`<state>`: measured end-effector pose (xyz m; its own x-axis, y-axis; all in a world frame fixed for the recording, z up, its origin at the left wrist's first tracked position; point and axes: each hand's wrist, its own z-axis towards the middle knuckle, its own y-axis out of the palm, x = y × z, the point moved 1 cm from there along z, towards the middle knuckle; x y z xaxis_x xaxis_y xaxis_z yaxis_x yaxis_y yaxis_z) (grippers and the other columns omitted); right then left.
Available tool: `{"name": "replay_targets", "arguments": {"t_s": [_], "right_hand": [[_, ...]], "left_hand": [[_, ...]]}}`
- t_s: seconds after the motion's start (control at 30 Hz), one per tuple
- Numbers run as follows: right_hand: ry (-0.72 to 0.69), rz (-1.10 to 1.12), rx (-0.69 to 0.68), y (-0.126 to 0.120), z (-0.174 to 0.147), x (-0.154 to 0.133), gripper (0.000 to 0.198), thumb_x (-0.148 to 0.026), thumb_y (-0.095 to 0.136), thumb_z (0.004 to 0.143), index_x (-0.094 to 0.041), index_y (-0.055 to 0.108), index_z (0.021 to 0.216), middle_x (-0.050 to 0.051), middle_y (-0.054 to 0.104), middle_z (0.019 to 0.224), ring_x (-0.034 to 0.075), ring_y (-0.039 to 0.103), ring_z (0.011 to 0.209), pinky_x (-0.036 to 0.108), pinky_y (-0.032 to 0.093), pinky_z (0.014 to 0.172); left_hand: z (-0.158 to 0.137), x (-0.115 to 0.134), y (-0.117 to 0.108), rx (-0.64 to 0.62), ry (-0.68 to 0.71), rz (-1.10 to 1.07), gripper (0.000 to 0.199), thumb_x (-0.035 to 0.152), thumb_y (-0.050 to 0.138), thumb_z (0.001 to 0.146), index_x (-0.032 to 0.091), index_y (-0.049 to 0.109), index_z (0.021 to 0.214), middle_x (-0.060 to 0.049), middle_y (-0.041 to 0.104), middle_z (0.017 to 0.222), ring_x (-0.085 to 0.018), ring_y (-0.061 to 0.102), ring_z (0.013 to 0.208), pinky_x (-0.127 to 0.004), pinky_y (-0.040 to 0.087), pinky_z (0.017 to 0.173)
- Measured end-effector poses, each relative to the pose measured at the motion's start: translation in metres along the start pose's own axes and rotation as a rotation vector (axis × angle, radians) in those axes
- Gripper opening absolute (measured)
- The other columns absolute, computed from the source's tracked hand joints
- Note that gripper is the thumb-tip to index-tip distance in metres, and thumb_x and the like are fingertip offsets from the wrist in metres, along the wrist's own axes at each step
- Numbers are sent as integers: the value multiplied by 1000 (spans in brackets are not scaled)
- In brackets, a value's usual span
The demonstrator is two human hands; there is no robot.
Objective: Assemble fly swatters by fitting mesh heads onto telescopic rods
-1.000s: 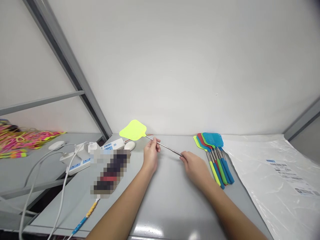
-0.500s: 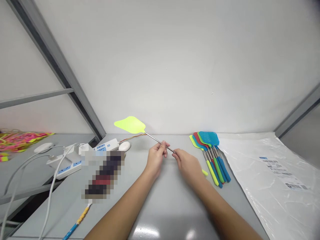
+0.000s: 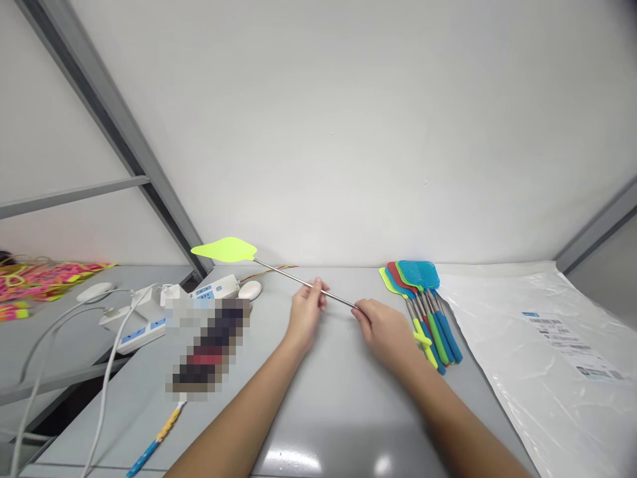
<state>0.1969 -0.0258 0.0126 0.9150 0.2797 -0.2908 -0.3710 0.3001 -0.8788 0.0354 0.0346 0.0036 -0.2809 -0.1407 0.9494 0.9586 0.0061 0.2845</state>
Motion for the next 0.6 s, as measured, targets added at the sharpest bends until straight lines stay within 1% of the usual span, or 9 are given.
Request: {"name": "replay_targets", "arguments": {"t_s": [0.07,0.1,0.17,0.3,0.43,0.5,0.6], "right_hand": [[-13,11,-1,1,0,3,23,-31,35,97,-24,57,91,1,64,82,14,57,75,24,28,60],[-19,15,-4,1,0,4,24,-30,35,97,-24,57,91,1,63,82,14,57,75,24,29,60],[-27,19,-11,1,1,2,25,-31,35,98,-24,57,90,0,63,80,14,57,73,24,29,60],[-26,44,6,-3,5,-7,25,-34,34,98,-25,57,93,0,63,82,14,57,73,25,29,58],[-32,61,17,-6,7,-15,25,-36,32,98,-26,55,96,-1,64,83,14,58,73,25,28,57],[-37,41,17,-8,6,-14,25,-36,33,98,-26,55,95,-1,64,83,14,58,72,25,27,56],[-55,8,10,-11,2,-10,25,-35,34,98,-26,56,91,-2,63,79,13,56,70,25,26,55]], "left_hand": [[-14,-8,15,-185,-55,79,39,54,54,83,16,63,79,4,45,55,-9,41,50,-22,33,52],[-19,-10,21,-232,-75,88,40,55,53,83,17,63,81,4,45,55,-10,42,50,-23,34,53],[-25,-8,25,-243,-81,90,40,56,52,83,17,63,81,4,45,55,-10,42,51,-24,34,54],[-21,7,19,-141,-18,27,39,54,55,82,17,63,76,4,41,52,-10,39,52,-25,33,55],[-6,25,5,-29,45,-105,38,52,57,82,16,61,73,5,33,48,-9,35,47,-24,29,49],[4,34,-7,73,115,-197,35,49,60,81,16,60,69,6,31,48,-8,31,45,-23,27,46],[19,45,-28,286,235,-350,34,44,65,79,16,55,64,7,33,49,-6,28,43,-20,26,44]]}}
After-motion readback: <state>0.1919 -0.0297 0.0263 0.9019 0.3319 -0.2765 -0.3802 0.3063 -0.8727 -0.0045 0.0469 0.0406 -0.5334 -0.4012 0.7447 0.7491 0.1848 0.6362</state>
